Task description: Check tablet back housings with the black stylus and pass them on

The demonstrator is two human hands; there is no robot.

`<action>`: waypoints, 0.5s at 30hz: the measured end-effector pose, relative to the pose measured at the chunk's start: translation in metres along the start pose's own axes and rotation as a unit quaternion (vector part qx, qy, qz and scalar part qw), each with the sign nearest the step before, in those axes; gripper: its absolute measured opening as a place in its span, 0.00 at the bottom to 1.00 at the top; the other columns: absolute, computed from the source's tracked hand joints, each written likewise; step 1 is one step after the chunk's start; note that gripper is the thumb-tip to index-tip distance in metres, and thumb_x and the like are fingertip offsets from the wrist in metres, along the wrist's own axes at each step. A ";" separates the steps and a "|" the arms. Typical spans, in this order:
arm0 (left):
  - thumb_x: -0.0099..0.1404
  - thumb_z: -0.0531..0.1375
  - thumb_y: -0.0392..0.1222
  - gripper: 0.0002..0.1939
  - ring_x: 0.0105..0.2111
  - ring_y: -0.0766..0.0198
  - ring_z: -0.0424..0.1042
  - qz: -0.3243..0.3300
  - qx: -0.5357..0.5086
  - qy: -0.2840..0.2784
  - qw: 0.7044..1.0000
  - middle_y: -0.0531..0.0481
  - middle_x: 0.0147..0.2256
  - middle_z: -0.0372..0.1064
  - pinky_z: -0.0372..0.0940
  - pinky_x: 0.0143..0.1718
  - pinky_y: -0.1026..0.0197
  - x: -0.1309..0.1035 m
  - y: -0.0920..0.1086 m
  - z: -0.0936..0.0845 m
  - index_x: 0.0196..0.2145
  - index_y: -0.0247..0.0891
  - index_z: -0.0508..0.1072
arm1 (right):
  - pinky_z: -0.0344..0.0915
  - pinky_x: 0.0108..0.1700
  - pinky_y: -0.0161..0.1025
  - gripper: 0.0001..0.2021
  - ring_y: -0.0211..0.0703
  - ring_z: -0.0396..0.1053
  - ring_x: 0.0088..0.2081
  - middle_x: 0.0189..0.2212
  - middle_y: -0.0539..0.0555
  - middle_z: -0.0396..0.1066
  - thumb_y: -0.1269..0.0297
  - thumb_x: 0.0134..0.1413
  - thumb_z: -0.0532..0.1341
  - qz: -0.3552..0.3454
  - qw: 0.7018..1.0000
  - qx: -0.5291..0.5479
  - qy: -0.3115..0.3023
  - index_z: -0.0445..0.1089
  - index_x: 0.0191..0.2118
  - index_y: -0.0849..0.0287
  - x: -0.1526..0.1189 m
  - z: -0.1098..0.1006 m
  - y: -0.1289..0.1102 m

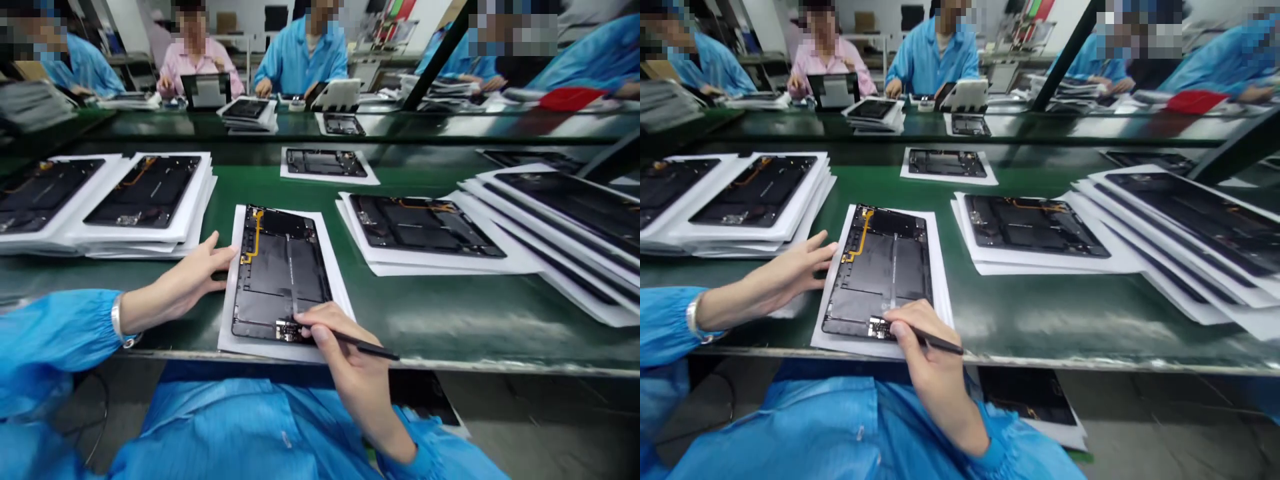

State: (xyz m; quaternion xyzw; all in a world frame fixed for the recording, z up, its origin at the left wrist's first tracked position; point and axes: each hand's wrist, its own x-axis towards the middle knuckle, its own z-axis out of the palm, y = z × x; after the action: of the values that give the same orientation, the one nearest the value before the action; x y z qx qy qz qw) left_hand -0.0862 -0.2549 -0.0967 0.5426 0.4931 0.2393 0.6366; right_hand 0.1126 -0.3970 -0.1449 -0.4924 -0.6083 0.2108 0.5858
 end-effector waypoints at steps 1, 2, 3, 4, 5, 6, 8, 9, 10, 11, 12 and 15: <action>0.70 0.58 0.55 0.36 0.49 0.53 0.74 0.027 0.040 -0.017 0.999 0.35 0.52 0.71 0.73 0.45 0.52 0.006 -0.001 0.003 0.68 0.36 0.56 | 0.70 0.36 0.37 0.10 0.40 0.73 0.35 0.31 0.51 0.77 0.68 0.66 0.58 -0.001 1.000 0.011 0.008 0.78 0.40 0.53 0.000 0.000 0.001; 0.70 0.56 0.56 0.29 0.45 0.54 0.75 0.057 0.085 -0.029 0.994 0.37 0.46 0.74 0.72 0.43 0.54 0.012 -0.001 0.005 0.60 0.33 0.66 | 0.70 0.36 0.36 0.10 0.39 0.73 0.34 0.30 0.50 0.76 0.68 0.66 0.57 -0.004 1.000 0.021 0.009 0.78 0.40 0.53 0.001 0.000 0.001; 0.69 0.55 0.56 0.25 0.40 0.55 0.75 0.087 0.131 -0.031 0.987 0.40 0.40 0.75 0.71 0.40 0.56 0.018 0.000 0.008 0.50 0.31 0.73 | 0.70 0.36 0.36 0.11 0.39 0.73 0.34 0.29 0.50 0.76 0.67 0.67 0.57 -0.008 1.000 0.027 0.005 0.78 0.39 0.53 0.002 -0.002 0.000; 0.69 0.55 0.55 0.21 0.37 0.56 0.74 0.113 0.170 -0.021 0.979 0.43 0.35 0.74 0.69 0.37 0.57 0.024 0.003 0.009 0.41 0.31 0.75 | 0.70 0.36 0.36 0.11 0.39 0.73 0.34 0.29 0.50 0.76 0.67 0.67 0.57 -0.015 0.999 0.029 0.000 0.78 0.40 0.52 0.004 -0.004 -0.001; 0.68 0.56 0.52 0.18 0.34 0.58 0.72 0.135 0.200 0.000 0.970 0.46 0.31 0.72 0.67 0.35 0.59 0.030 0.009 0.009 0.34 0.32 0.74 | 0.71 0.36 0.36 0.10 0.40 0.73 0.34 0.29 0.50 0.76 0.67 0.66 0.57 -0.024 0.999 0.026 -0.010 0.78 0.40 0.52 0.007 -0.008 -0.003; 0.66 0.57 0.50 0.16 0.32 0.59 0.70 0.156 0.224 0.028 0.962 0.48 0.29 0.70 0.64 0.34 0.60 0.035 0.017 0.007 0.30 0.33 0.72 | 0.71 0.36 0.37 0.10 0.41 0.74 0.34 0.30 0.51 0.76 0.67 0.66 0.58 -0.036 0.999 0.018 -0.022 0.78 0.40 0.52 0.011 -0.013 -0.004; 0.66 0.57 0.45 0.13 0.32 0.61 0.68 0.203 0.280 0.082 0.935 0.51 0.28 0.67 0.61 0.34 0.62 0.044 0.042 -0.005 0.28 0.35 0.71 | 0.72 0.37 0.39 0.09 0.43 0.75 0.36 0.32 0.52 0.77 0.67 0.64 0.59 -0.068 0.997 -0.010 -0.042 0.78 0.41 0.51 0.022 -0.026 -0.007; 0.67 0.57 0.44 0.12 0.33 0.62 0.67 0.225 0.307 0.111 0.918 0.52 0.29 0.67 0.60 0.35 0.63 0.046 0.057 -0.016 0.29 0.35 0.71 | 0.72 0.37 0.40 0.08 0.45 0.75 0.36 0.33 0.52 0.77 0.67 0.64 0.60 -0.083 0.995 -0.028 -0.048 0.77 0.41 0.51 0.030 -0.033 -0.007; 0.67 0.56 0.43 0.11 0.34 0.63 0.66 0.244 0.333 0.142 0.899 0.52 0.30 0.67 0.59 0.36 0.63 0.047 0.073 -0.029 0.30 0.35 0.71 | 0.73 0.37 0.41 0.08 0.46 0.75 0.37 0.33 0.52 0.78 0.67 0.63 0.60 -0.105 0.993 -0.042 -0.046 0.77 0.40 0.50 0.039 -0.039 -0.006; 0.68 0.56 0.41 0.10 0.35 0.63 0.66 0.259 0.357 0.175 0.880 0.53 0.31 0.67 0.59 0.37 0.64 0.047 0.089 -0.045 0.31 0.36 0.71 | 0.73 0.37 0.42 0.08 0.47 0.75 0.36 0.33 0.52 0.78 0.65 0.63 0.60 -0.123 0.990 -0.056 -0.046 0.77 0.40 0.49 0.049 -0.046 -0.004; 0.68 0.55 0.40 0.09 0.36 0.63 0.65 0.268 0.378 0.210 0.861 0.53 0.32 0.66 0.58 0.38 0.64 0.046 0.104 -0.063 0.32 0.35 0.70 | 0.73 0.35 0.43 0.07 0.48 0.75 0.34 0.33 0.51 0.78 0.64 0.63 0.60 -0.138 0.987 -0.068 -0.045 0.77 0.40 0.48 0.059 -0.051 -0.001; 0.69 0.53 0.37 0.09 0.34 0.64 0.65 0.246 0.431 0.288 0.819 0.53 0.30 0.65 0.59 0.38 0.64 0.042 0.130 -0.121 0.33 0.34 0.70 | 0.71 0.30 0.44 0.07 0.48 0.75 0.28 0.30 0.50 0.78 0.58 0.63 0.61 -0.154 0.982 -0.101 -0.038 0.77 0.37 0.46 0.088 -0.062 0.017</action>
State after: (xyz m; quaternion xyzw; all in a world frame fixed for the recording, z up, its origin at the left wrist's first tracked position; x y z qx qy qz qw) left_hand -0.1469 -0.1263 0.0175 0.7710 0.5571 0.2960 0.0871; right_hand 0.1909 -0.3353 -0.1004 -0.4410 -0.7169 0.0747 0.5347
